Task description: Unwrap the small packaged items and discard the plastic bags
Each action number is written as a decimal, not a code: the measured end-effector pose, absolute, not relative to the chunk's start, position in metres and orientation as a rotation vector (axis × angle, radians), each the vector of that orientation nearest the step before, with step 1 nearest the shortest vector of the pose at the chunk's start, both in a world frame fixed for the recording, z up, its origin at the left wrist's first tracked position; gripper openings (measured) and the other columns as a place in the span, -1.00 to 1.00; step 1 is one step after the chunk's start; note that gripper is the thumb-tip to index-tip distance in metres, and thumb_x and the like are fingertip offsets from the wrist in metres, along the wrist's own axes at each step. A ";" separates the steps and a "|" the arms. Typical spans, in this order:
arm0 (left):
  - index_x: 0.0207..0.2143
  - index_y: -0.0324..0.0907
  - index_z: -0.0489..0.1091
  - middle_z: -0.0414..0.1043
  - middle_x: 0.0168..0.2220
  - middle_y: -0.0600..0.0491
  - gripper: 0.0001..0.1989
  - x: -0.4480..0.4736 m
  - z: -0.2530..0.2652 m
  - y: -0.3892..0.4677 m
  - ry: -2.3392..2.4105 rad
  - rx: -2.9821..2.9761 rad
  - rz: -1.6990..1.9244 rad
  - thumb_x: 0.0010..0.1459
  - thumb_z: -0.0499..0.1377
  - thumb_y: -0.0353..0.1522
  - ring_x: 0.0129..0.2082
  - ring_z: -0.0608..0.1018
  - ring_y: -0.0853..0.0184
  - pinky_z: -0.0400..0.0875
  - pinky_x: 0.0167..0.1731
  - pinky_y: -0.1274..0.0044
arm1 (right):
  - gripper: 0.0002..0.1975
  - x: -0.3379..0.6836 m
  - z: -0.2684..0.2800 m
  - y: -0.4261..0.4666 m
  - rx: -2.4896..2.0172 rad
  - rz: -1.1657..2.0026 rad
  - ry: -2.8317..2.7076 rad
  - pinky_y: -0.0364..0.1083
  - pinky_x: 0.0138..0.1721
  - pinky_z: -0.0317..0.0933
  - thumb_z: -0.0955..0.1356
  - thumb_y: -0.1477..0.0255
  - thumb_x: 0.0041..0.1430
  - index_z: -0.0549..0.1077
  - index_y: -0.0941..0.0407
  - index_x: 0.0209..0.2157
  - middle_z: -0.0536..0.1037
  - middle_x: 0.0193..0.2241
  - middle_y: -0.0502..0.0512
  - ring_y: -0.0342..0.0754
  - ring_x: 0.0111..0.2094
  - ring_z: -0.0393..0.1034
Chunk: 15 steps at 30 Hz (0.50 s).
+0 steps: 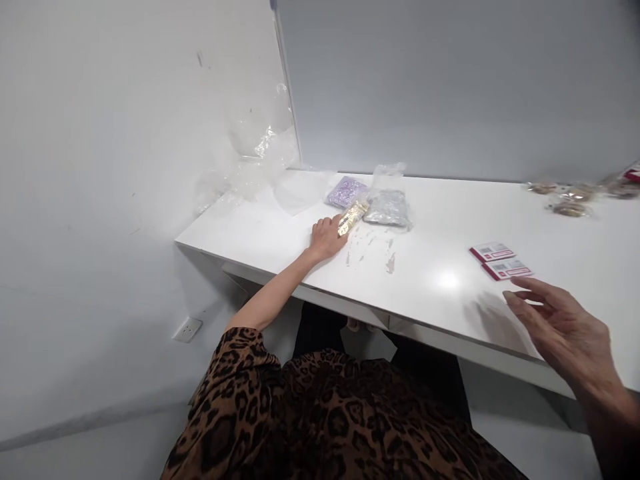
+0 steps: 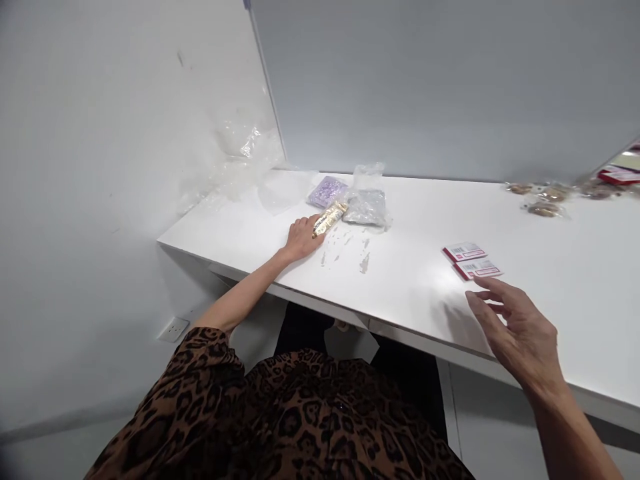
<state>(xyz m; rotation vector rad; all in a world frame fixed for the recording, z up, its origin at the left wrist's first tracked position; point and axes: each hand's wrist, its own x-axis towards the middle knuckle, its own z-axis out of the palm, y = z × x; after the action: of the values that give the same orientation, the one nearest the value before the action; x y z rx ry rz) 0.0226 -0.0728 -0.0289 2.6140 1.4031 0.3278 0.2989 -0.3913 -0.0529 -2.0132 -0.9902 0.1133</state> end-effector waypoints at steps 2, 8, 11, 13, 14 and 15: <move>0.41 -0.17 0.20 0.45 0.17 -0.20 -0.39 0.029 -0.026 -0.074 1.397 2.606 0.338 0.33 0.09 -0.31 0.18 0.48 0.04 0.32 0.21 0.29 | -0.56 0.310 -0.055 -0.396 -2.040 0.095 -0.939 0.23 -0.18 0.51 0.38 -0.05 0.16 0.53 -0.19 0.01 0.62 0.02 0.15 0.25 -0.13 0.60; 0.36 -0.17 0.27 0.45 0.20 -0.19 -0.42 0.031 -0.023 -0.083 1.354 2.567 0.362 0.31 0.10 -0.31 0.19 0.49 0.04 0.37 0.21 0.27 | -0.26 0.365 -0.057 -0.369 -2.226 -0.060 -1.046 0.35 0.22 0.30 0.30 0.00 0.14 0.44 0.18 0.20 0.47 0.22 0.47 0.44 0.31 0.27; 0.36 -0.17 0.28 0.31 0.31 -0.26 -0.39 0.035 -0.028 -0.091 1.405 2.594 0.482 0.32 0.15 -0.19 0.29 0.41 -0.04 0.30 0.27 0.17 | -0.10 0.383 -0.057 -0.347 -2.379 0.103 -1.125 0.39 0.34 0.11 0.30 -0.01 0.17 0.29 0.34 0.34 0.35 0.33 0.56 0.50 0.37 0.15; 0.38 -0.16 0.27 0.18 0.41 -0.29 -0.34 0.042 -0.032 -0.100 1.403 2.638 0.564 0.30 0.19 -0.14 0.36 0.32 -0.09 0.25 0.30 0.11 | -0.03 0.385 -0.055 -0.332 -2.417 0.183 -1.202 0.40 0.34 0.09 0.30 -0.06 0.20 0.17 0.33 0.42 0.26 0.39 0.55 0.52 0.38 0.11; 0.39 -0.16 0.26 0.14 0.43 -0.30 -0.32 0.047 -0.033 -0.105 1.383 2.669 0.599 0.30 0.20 -0.13 0.39 0.28 -0.11 0.22 0.31 0.09 | -0.01 0.384 -0.054 -0.324 -2.414 0.197 -1.249 0.41 0.35 0.08 0.30 -0.09 0.21 0.13 0.29 0.45 0.23 0.41 0.53 0.53 0.39 0.09; 0.39 -0.16 0.26 0.12 0.45 -0.30 -0.33 0.053 -0.034 -0.110 1.357 2.702 0.628 0.30 0.20 -0.13 0.41 0.25 -0.12 0.20 0.31 0.07 | 0.01 0.383 -0.053 -0.318 -2.401 0.203 -1.301 0.43 0.35 0.06 0.30 -0.13 0.20 0.10 0.23 0.47 0.20 0.43 0.49 0.53 0.40 0.08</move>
<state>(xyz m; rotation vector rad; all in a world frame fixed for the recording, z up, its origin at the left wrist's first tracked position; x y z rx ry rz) 0.0525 -0.1100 -0.0344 2.7022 1.3565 0.6285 0.3825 -0.3178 -0.0535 -2.4006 -1.3012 0.2030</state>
